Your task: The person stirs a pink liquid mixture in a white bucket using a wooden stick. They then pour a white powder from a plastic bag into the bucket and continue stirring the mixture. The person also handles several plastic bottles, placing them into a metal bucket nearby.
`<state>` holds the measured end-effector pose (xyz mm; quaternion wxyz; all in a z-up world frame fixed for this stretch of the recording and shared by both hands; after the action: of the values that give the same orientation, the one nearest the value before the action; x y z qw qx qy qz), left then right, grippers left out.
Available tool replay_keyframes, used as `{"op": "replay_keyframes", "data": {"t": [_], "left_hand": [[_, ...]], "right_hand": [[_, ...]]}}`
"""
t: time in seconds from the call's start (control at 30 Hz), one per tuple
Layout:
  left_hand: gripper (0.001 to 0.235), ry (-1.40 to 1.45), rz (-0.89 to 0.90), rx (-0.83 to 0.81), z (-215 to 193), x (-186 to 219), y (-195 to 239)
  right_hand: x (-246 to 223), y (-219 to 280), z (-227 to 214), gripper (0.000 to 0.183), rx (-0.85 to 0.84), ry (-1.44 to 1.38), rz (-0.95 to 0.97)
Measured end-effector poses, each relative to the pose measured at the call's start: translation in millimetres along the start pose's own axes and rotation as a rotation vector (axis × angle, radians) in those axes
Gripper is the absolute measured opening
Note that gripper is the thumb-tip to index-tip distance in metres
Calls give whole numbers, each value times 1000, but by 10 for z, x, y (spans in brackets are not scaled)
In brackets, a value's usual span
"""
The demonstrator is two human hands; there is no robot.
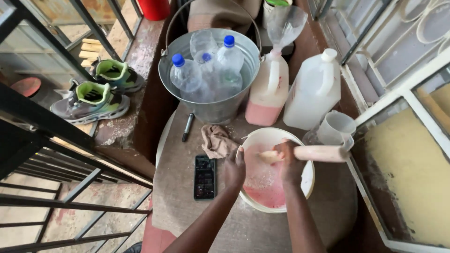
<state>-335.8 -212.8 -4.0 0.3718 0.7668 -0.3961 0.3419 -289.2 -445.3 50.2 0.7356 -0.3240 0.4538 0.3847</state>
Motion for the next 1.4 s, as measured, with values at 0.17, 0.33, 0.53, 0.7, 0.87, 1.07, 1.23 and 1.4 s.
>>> {"op": "replay_keyframes", "data": {"t": [0.17,0.33,0.53,0.7,0.87,1.07,1.23,1.4], "left_hand": [[43,105,30,84,194,-209,-262],[48,13,50,38,-97,81,22],[53,-82,28,-3,109,-104,-182],[52,-116,-4,2,-65,31,-28],[55,-115,-12,-28,-87,77,-37],[53,-103,92,113,-123,155,-27],[44,-75,91,119,-126,134,-53],[48,-32,105,110,-85,97,-110]], "right_hand": [[-363,552,414,48,-699,-224,-74],[-611,439,203,47,-900,-258,38],[-293,-220,-94,54,-838,-82,-196],[-352,-20,91,53,-559,230,-586],[-33,487,202,44,-701,-363,-57],[-683,537,238,41,-1065,-340,140],[-432,-191,-94,44,-500,8,-80],[295,-242,-164,18,-642,-37,-279]]}}
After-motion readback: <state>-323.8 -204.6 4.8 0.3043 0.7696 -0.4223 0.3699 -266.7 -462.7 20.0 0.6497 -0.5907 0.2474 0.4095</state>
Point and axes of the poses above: each hand's wrist, its own y-axis away from the middle knuckle, its own z-axis out of the palm, x = y × z, the point moved 10 cm from there along -y, towards the middle knuckle, and after that the axes turned 7 degrees about -y, right-handed, at the moved point
